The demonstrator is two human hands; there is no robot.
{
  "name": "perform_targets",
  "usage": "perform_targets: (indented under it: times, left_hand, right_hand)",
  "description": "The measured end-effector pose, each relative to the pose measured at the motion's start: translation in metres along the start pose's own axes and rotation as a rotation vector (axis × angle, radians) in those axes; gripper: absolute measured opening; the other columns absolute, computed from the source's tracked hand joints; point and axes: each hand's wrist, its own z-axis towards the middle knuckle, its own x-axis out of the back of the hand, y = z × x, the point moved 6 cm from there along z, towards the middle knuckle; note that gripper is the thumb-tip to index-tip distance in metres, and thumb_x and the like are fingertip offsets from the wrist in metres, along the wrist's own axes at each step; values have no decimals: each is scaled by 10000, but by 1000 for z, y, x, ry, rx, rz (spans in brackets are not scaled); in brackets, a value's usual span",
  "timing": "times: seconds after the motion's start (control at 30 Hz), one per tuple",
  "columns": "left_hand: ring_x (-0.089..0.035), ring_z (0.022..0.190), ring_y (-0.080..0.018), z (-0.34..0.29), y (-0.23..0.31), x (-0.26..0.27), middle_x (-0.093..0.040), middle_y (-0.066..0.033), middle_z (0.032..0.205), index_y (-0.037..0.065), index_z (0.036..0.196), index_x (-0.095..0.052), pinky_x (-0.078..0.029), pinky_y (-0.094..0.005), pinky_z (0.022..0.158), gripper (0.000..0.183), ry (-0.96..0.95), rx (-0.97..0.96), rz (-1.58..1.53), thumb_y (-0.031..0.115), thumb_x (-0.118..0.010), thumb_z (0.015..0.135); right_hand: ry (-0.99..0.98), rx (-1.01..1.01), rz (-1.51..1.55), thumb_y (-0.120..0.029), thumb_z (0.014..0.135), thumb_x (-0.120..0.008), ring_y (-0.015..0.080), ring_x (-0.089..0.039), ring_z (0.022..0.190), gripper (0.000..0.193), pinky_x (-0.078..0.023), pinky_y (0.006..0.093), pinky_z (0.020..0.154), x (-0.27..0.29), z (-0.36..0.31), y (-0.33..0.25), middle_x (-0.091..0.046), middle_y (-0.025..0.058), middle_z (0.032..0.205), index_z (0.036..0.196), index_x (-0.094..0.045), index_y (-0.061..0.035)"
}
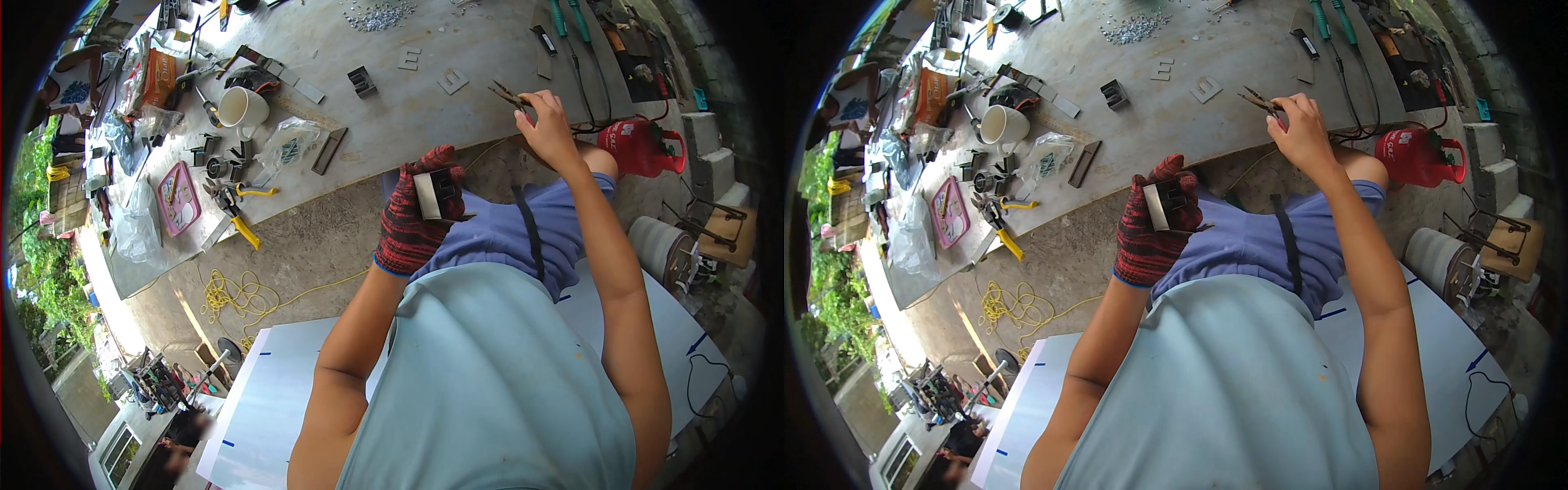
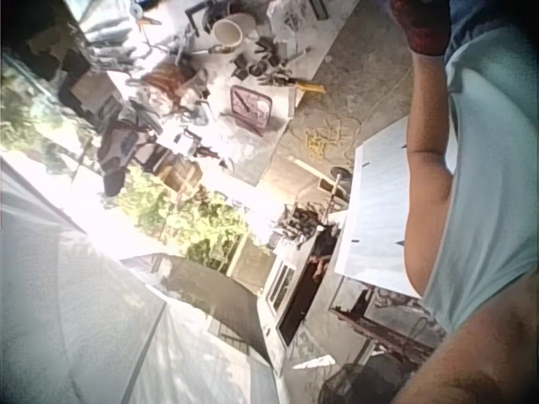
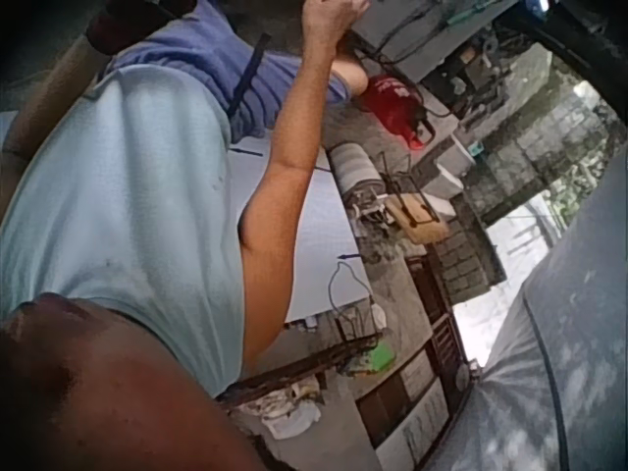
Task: Solder metal pins onto the back of small metal sign letters.
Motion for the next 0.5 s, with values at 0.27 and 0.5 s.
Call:
perform_targets:
  times: [0.27,0.5]
  left_hand:
    - [-662,1039,-202,3,2,-18,-682,-115,1155,96,1502,-512,-538,-327,790,671,-48,-4,-184,577,-530,1035]
    - [-671,933,-218,7,1,-22,-677,-127,1125,125,1501,-515,-551,-341,746,667,-198,-16,-218,589,-542,1022]
  right_hand:
    - [113,88,-175,-199,855,-766,346,-540,1156,373,-456,458,1003,-57,38,6,-585,126,1206,1192,-683,-62]
    - [248,125,-43,-216,891,-767,343,-565,1123,312,-459,447,986,-31,27,-25,-610,121,1171,1146,-672,-64]
